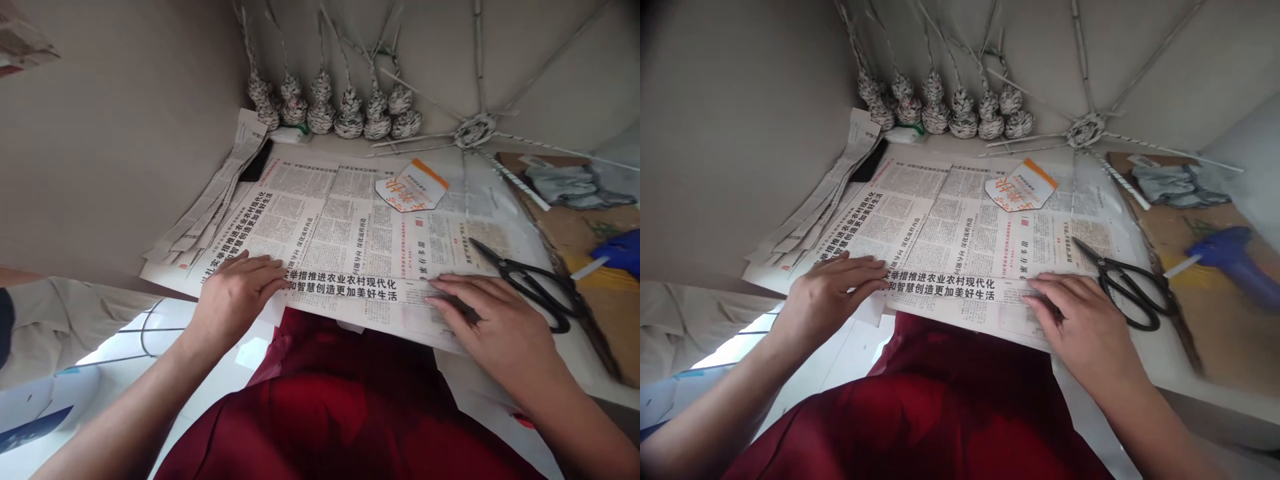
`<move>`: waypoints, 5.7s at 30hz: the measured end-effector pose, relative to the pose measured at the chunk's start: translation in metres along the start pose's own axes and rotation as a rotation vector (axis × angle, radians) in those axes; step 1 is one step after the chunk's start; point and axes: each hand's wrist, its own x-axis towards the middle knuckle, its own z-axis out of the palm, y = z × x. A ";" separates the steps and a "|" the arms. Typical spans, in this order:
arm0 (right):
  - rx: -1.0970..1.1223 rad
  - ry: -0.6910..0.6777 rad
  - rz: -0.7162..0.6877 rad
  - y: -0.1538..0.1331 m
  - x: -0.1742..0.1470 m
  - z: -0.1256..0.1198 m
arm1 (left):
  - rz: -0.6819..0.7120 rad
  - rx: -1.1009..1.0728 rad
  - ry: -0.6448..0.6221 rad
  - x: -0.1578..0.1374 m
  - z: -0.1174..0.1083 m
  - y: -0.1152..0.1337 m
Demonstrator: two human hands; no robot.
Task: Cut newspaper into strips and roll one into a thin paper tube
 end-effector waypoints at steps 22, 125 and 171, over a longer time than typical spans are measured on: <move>0.099 -0.005 0.028 0.002 -0.008 -0.009 | -0.166 -0.266 -0.002 0.003 -0.007 -0.005; -0.072 -0.395 -0.055 -0.034 -0.025 0.007 | 0.128 0.119 -0.121 -0.024 0.026 0.017; -0.302 -0.042 0.157 -0.006 -0.081 0.006 | -0.045 0.421 -0.184 -0.042 0.009 0.017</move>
